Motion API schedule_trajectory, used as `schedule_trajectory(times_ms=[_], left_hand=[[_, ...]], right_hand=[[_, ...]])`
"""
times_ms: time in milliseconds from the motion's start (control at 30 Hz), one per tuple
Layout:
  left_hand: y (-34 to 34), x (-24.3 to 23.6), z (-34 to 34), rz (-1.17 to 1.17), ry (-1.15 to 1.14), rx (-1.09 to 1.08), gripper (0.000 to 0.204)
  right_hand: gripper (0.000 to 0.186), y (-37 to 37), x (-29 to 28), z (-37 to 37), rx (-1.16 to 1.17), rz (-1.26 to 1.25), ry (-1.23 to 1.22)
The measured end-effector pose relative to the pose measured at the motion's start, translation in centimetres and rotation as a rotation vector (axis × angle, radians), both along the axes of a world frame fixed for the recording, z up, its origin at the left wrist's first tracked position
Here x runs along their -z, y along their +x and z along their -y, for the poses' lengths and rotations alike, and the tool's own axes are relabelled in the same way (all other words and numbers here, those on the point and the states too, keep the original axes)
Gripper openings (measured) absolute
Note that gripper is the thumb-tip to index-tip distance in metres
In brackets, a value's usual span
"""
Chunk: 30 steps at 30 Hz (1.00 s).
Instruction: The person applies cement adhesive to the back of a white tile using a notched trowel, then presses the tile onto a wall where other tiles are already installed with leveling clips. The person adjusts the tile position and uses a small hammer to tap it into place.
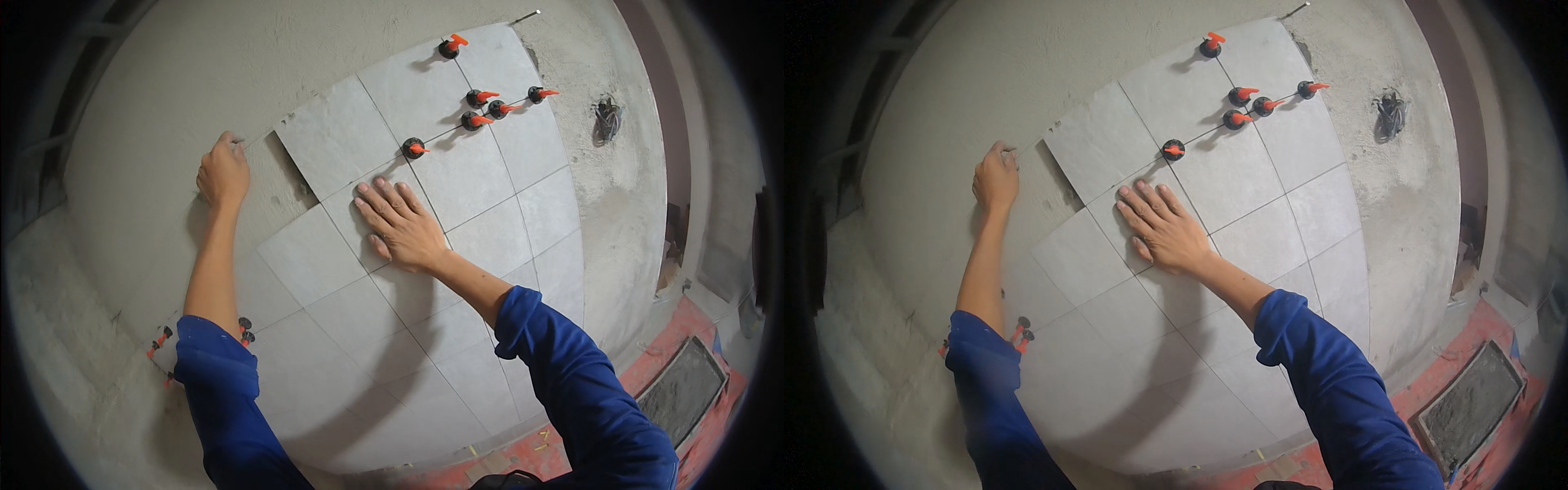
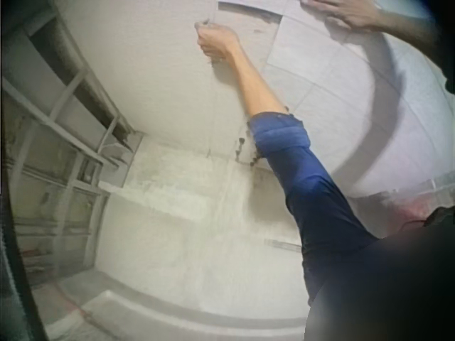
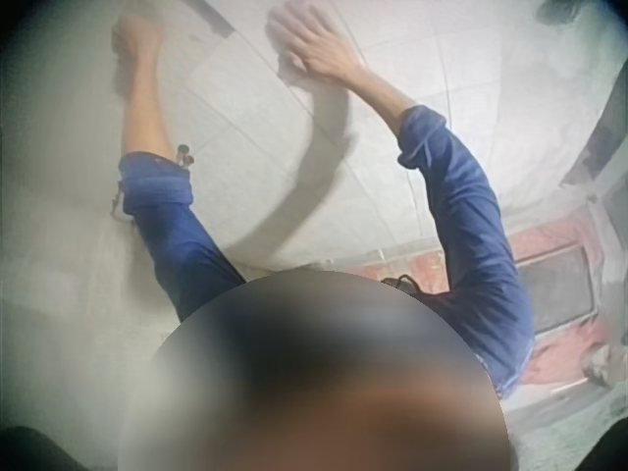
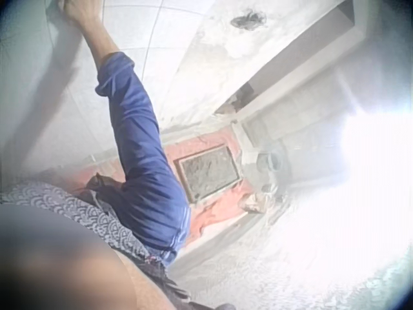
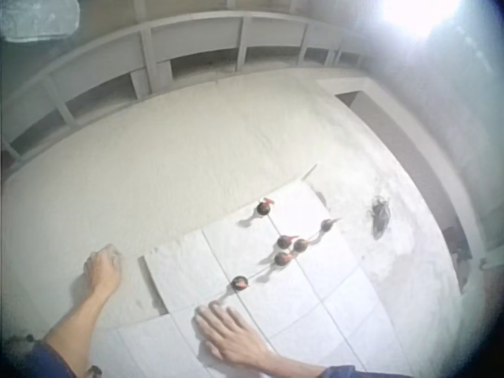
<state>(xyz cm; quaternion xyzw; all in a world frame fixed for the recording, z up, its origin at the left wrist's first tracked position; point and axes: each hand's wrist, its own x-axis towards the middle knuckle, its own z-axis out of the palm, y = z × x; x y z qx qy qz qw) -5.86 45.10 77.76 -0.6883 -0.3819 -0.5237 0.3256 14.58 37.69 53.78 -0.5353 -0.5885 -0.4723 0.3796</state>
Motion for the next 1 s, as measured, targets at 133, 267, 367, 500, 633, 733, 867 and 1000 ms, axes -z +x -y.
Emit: schedule_trajectory(times_ms=[133,267,367,500,633,733,867,1000], left_hand=[[0.2,0.4,0.4,0.068,0.006,0.075,0.03],[1.4,2.9,0.7,0.108,-0.003,0.208,0.035],[2.9,5.1,1.2,-0.107,0.196,0.133,0.042],[4.2,8.8,1.6,-0.391,0.244,0.077,0.051],[3.7,9.3,1.2,-0.438,0.29,0.062,0.059],[2.6,9.0,0.4,-0.427,0.242,0.078,0.063],[0.3,11.0,-1.4,-0.244,0.142,0.252,0.064],[-3.0,15.2,-4.4,-0.236,0.116,0.163,0.06]], right_hand=[[0.064,0.2,0.1,0.1,-0.013,0.02,0.009],[0.063,0.5,0.2,-0.2,-0.051,0.027,0.012],[0.062,0.6,0.3,-0.3,-0.071,0.024,0.022],[0.065,0.4,0.3,-0.2,-0.047,0.015,-0.002],[0.065,0.3,0.2,-0.3,-0.03,0.007,-0.005],[0.067,0.2,0.4,-0.6,0.028,0.011,-0.024],[0.069,-0.4,0.0,-0.1,0.053,0.009,-0.027],[0.071,-1.1,-3.6,0.8,0.059,0.011,0.082]])
